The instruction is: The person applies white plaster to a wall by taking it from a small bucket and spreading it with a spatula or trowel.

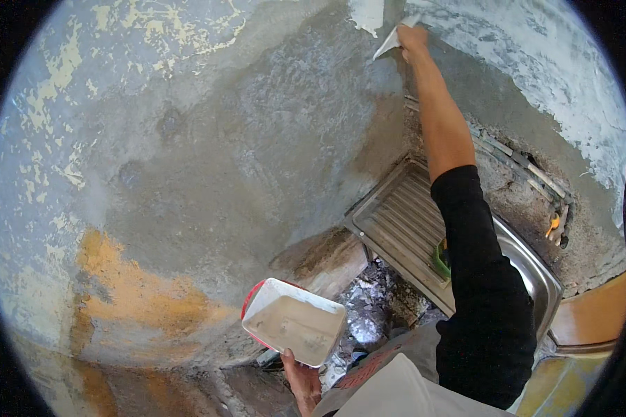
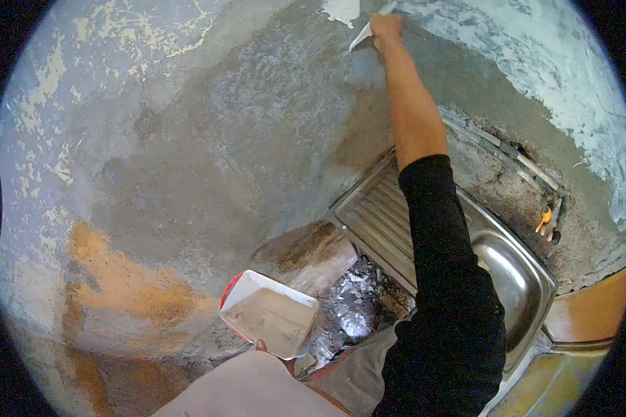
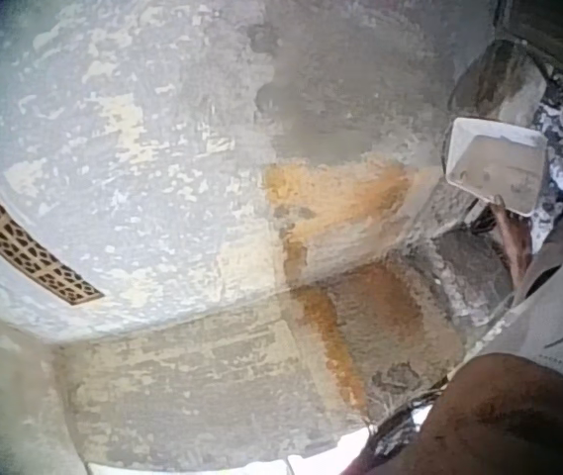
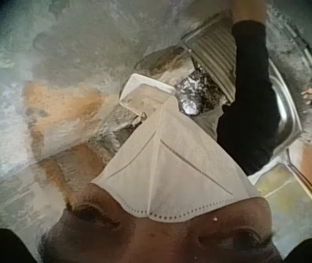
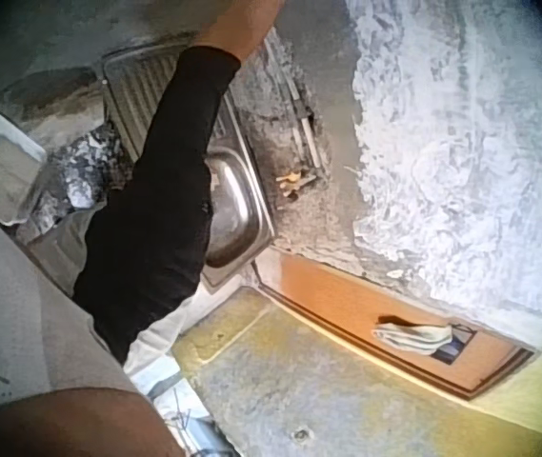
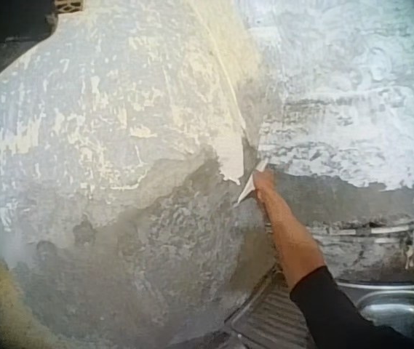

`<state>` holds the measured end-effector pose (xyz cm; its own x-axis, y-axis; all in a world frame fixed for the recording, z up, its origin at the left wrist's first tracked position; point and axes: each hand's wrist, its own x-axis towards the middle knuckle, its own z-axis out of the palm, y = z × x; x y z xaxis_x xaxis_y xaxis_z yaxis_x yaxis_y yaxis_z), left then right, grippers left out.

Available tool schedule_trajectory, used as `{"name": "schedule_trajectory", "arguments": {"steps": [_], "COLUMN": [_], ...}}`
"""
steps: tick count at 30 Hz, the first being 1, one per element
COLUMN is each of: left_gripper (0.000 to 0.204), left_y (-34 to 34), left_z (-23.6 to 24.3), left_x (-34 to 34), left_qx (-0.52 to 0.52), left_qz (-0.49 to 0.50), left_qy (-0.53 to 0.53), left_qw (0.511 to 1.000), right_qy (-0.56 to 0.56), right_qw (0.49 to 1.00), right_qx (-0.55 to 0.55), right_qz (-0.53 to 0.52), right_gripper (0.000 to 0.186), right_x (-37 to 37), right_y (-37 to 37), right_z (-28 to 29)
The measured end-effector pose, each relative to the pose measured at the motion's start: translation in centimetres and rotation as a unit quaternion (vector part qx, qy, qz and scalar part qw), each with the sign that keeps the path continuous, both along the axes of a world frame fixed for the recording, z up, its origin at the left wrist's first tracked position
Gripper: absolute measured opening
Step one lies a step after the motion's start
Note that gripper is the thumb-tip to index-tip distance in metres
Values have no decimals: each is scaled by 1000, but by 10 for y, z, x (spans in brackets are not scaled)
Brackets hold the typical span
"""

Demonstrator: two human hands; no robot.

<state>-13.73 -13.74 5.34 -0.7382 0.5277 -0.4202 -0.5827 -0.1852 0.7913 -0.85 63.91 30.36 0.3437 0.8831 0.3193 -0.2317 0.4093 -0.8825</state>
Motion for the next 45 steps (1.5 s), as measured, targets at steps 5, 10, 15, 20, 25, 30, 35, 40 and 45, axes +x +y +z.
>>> {"name": "schedule_trajectory", "arguments": {"steps": [5,10,15,20,25,30,35,40,45], "left_gripper": [76,77,79,85,86,88,84,82,80], "left_y": [-19,-60,-39,-29,-17,-5,11,22,19], "left_z": [-26,-65,-58,-33,-6,4,-5,-13,-18], "left_x": [-9,-44,-44,-36,-12,9,22,23,3], "left_qx": [10,16,14,42,-7,-55,21,14,12], "left_qz": [4,64,27,15,37,68,63,67,45], "left_qy": [-10,-15,-28,0,31,23,1,4,-12], "left_qw": [1000,998,999,999,999,996,998,998,999], "right_qy": [-258,-160,3,121,-97,-260,-338,-334,-352], "right_qw": [947,978,966,951,974,890,850,886,845], "right_qx": [81,121,183,171,200,321,298,219,374], "right_qz": [-172,-58,180,227,-48,-193,-272,-235,-150], "right_gripper": [42,44,34,15,24,36,37,42,40], "right_x": [-20,-125,-50,23,79,62,35,-38,-13], "right_y": [14,-134,-93,-71,-46,11,46,-10,-113], "right_z": [86,141,206,186,126,74,86,69,39]}}
